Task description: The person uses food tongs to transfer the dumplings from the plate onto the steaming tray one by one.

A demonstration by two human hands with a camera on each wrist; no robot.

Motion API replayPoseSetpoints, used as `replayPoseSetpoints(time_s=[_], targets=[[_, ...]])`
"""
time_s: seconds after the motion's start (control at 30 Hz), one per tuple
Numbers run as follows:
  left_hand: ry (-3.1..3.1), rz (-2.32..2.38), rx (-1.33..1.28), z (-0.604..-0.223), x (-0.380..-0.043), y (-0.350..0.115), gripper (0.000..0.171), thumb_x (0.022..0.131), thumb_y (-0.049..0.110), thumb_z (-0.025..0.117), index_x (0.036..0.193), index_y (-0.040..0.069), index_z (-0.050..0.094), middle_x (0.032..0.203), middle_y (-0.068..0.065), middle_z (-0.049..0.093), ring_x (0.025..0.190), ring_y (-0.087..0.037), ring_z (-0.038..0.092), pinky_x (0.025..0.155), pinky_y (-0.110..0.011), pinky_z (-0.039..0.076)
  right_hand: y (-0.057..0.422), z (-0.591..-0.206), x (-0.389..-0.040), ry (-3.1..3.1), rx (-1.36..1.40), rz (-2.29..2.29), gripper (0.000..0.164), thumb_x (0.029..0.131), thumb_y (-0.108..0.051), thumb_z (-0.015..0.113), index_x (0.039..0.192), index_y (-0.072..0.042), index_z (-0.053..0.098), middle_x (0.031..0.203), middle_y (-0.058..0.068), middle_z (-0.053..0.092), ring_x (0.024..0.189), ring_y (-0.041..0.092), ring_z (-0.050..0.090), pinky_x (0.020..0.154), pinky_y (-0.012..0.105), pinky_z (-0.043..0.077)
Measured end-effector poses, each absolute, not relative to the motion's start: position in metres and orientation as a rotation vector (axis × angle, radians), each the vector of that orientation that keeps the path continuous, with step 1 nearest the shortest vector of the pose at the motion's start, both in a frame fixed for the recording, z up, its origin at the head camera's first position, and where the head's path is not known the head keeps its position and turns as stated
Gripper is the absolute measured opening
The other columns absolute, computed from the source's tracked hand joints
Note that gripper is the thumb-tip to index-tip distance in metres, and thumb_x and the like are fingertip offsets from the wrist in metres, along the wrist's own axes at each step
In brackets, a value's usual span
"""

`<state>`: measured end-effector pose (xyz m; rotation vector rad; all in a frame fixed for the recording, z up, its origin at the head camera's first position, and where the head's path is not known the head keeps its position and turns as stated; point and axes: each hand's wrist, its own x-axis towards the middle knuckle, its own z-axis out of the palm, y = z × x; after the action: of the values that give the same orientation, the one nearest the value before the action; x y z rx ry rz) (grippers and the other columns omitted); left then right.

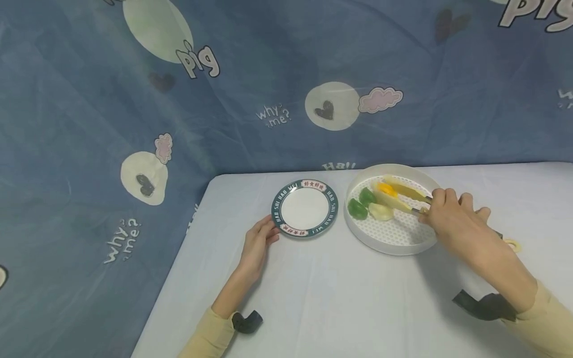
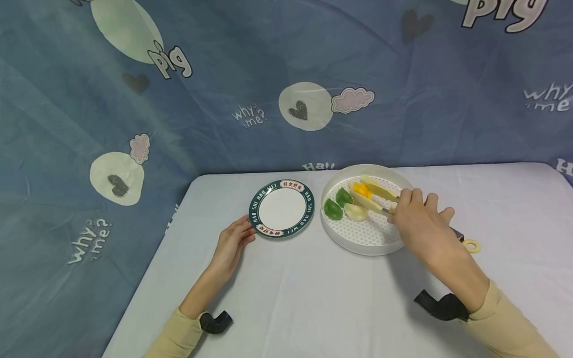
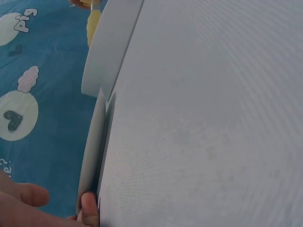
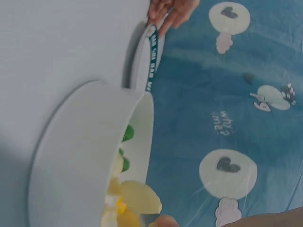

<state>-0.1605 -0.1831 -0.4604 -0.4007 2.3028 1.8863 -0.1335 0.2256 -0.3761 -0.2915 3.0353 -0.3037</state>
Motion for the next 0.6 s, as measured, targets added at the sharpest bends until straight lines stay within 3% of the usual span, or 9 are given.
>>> replayPoseSetpoints(time_s=[0.27,0.6], targets=[[2.31,1.888,-0.402,-0.459,-0.161,-0.184,0.058,0.112,0.028,0.046,0.163,0.001,0.04,0.147,-0.018,0.058,0.134,-0.025,0.061,0.113,-0.025,0.058,0.235,-0.383,-0.127,2.991,-0.241,-0.296,0.046,0.108,-0.021,0.063,0.116,0.019,0.04,0.092,0.024,0.043,0.081,0.041,0.037,0.061,0.051,0.035],[2.318,1.868,-0.404,-0.46,-0.16,-0.183,0.058,0.112,0.03,0.046,0.163,0.002,0.04,0.144,-0.016,0.06,0.132,-0.023,0.062,0.113,-0.026,0.058,0.24,-0.395,-0.122,3.007,-0.212,-0.306,0.044,0.107,-0.021,0.065,0.108,0.016,0.041,0.089,0.025,0.044,0.078,0.042,0.039,0.059,0.054,0.037]])
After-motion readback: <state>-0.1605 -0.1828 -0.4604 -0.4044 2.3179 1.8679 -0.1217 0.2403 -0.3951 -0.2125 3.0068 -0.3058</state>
